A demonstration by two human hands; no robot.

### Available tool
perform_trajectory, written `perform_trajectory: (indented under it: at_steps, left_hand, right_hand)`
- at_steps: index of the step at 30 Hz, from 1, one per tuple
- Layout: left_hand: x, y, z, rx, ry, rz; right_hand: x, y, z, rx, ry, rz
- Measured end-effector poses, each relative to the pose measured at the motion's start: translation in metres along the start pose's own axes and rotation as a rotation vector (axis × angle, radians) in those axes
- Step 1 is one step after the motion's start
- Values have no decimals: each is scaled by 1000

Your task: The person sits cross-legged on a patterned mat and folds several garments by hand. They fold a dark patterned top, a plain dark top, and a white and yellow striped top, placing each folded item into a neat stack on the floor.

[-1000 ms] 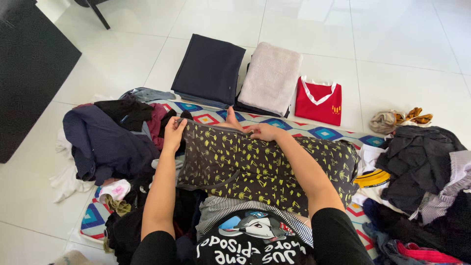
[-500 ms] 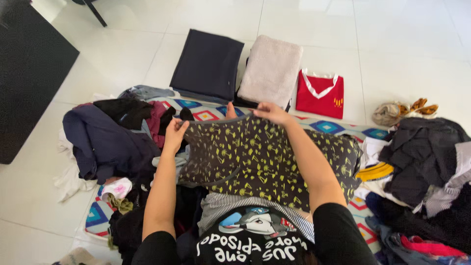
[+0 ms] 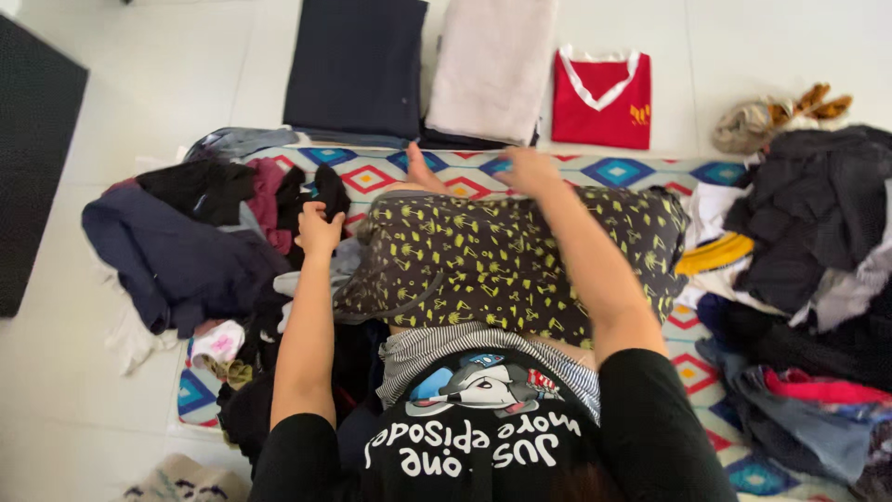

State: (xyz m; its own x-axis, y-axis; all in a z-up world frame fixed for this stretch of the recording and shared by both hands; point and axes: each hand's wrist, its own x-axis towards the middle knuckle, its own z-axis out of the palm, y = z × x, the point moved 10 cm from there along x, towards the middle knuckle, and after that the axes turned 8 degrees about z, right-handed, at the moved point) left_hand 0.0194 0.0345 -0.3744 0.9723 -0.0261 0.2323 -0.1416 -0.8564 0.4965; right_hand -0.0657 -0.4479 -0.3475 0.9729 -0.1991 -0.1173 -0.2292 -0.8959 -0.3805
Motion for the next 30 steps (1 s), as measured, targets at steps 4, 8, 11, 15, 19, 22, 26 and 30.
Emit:
perform_trajectory:
  at_steps: [4, 8, 11, 15, 19, 22, 26, 30]
  left_hand:
    - [0, 113, -1, -134, 68, 426]
    - [-8, 201, 83, 8, -488, 343]
    - [-14, 264, 121, 421, -716, 585]
    - [-35, 293, 159, 509, -985, 782]
    - [-24, 269, 191, 111, -1028, 578]
    - [16, 242, 203, -342, -752, 381]
    - [35, 207, 219, -611, -577, 178]
    - [34, 218, 203, -567, -558, 175]
  right_hand:
    - [-29, 157, -21, -221, -57, 365]
    - [-73, 296, -29, -156, -337, 627]
    - [-85, 332, -17, -109, -447, 632]
    - [-80, 349, -4, -83, -432, 645]
    - [-61, 349, 8, 70, -315, 621]
    - [-56, 355, -2, 527, -48, 684]
    - [-72, 360, -28, 949, 149, 739]
    - [-99, 345, -78, 1031, 157, 790]
